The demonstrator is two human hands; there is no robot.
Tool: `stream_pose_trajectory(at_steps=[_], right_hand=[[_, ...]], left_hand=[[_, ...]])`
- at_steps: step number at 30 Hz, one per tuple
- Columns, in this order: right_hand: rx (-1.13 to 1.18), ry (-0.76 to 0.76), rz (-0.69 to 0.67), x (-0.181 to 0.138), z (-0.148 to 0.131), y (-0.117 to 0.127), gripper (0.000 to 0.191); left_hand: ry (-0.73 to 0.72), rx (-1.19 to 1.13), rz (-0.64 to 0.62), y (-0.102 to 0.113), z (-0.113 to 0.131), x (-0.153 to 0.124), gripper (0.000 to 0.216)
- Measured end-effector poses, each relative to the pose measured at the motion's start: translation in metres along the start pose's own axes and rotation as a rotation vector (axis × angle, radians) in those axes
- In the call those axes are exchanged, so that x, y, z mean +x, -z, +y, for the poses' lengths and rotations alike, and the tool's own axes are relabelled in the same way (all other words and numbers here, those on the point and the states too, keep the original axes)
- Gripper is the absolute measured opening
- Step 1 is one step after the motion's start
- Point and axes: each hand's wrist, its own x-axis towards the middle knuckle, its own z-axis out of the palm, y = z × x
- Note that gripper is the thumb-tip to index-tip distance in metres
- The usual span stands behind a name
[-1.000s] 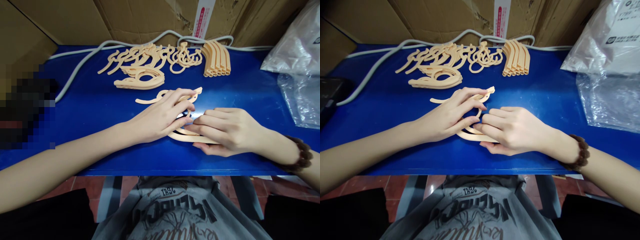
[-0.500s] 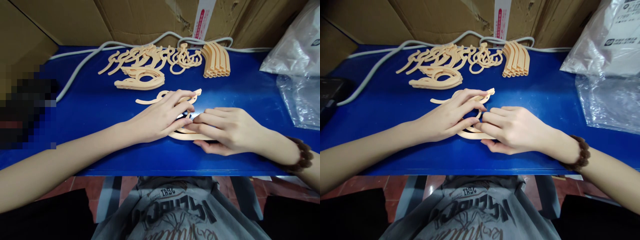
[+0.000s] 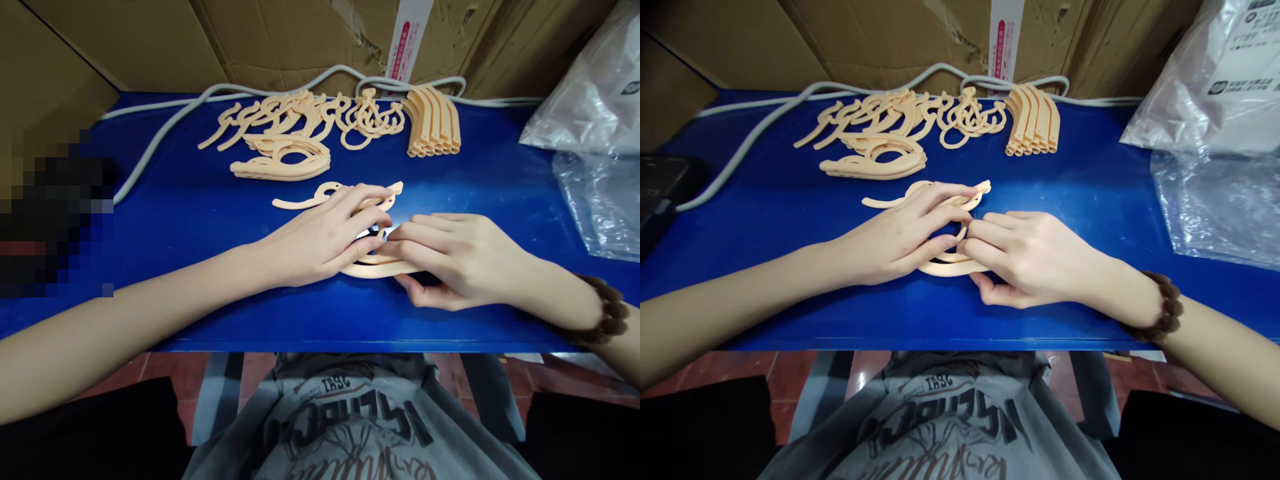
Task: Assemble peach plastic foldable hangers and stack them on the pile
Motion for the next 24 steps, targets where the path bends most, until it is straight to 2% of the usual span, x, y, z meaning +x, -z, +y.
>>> stream_pose_trajectory(at_steps=[24], right_hand=[[-0.038,-0.011,-0.048,-0.0017,0.0018,0.0001,0.022]], left_hand=[[-0.05,0.095,0.017,-0.0018,-0.0021,-0.0017,0.039]])
